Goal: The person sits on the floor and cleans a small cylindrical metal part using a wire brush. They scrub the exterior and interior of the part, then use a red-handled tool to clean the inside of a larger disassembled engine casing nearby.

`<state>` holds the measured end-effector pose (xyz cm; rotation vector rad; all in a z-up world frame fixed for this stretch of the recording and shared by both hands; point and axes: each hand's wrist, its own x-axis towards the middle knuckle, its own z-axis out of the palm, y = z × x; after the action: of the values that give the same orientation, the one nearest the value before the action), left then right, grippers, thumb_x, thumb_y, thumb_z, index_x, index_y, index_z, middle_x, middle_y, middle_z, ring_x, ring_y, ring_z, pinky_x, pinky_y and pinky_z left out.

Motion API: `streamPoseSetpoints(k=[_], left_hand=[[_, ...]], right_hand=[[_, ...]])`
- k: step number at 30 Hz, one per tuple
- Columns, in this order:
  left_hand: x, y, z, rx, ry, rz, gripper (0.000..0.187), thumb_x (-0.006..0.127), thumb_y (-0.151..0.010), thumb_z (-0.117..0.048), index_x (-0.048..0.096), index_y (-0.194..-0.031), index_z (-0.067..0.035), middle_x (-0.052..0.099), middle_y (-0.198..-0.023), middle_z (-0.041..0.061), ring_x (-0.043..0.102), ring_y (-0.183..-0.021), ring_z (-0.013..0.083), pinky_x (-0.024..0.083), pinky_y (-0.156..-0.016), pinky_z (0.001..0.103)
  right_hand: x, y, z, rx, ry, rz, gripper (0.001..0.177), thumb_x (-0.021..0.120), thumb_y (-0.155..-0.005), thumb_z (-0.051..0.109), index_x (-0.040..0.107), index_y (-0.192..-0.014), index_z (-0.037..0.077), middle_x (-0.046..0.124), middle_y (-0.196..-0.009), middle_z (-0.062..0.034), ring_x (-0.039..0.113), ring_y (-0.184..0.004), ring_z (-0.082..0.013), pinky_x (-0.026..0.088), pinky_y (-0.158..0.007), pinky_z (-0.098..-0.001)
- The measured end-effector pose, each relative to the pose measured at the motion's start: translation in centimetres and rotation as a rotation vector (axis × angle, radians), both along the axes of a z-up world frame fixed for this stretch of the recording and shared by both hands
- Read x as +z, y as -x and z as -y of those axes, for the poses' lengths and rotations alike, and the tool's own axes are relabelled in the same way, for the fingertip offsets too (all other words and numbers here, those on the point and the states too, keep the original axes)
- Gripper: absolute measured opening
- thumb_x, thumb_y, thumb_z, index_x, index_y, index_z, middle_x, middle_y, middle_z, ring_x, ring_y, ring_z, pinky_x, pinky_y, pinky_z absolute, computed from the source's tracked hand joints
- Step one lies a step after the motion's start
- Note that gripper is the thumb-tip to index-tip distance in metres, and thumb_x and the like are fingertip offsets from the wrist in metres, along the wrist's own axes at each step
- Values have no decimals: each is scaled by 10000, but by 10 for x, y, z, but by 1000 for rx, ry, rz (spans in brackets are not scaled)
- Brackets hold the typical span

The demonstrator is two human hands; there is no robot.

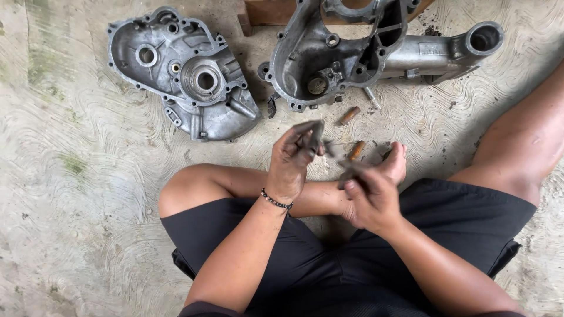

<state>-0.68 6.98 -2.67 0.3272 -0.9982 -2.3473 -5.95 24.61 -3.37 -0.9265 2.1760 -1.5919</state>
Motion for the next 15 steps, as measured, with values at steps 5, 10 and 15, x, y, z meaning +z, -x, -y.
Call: streamPoseSetpoints(k=[5, 10, 15], left_hand=[[-11, -1, -8, -50, -81, -25, 649, 843, -819, -232, 596, -1313, 107, 629, -733, 93, 672, -766, 175, 573, -778, 319], [-25, -8, -6, -141, -163, -81, 621, 850, -787, -136, 589, -1280, 137, 665, -739, 176, 736, -739, 288, 612, -714, 390], [-13, -8, -5, -109, -151, -41, 626, 836, -809, -191, 588, -1286, 131, 673, -719, 125, 719, -764, 220, 586, -796, 351]], right_hand=[[-25, 7, -7, -53, -125, -82, 242, 682, -961, 132, 717, -1175, 22, 730, -822, -141, 736, -738, -321, 574, -657, -428], [-11, 1, 2, 20, 36, -4, 162, 679, -944, 136, 719, -1026, 2, 720, -686, -64, 701, -563, -246, 566, -567, -368], [9, 4, 9, 54, -3, -81, 222, 683, -946, 153, 717, -1096, -7, 718, -722, -96, 714, -617, -280, 574, -612, -393]])
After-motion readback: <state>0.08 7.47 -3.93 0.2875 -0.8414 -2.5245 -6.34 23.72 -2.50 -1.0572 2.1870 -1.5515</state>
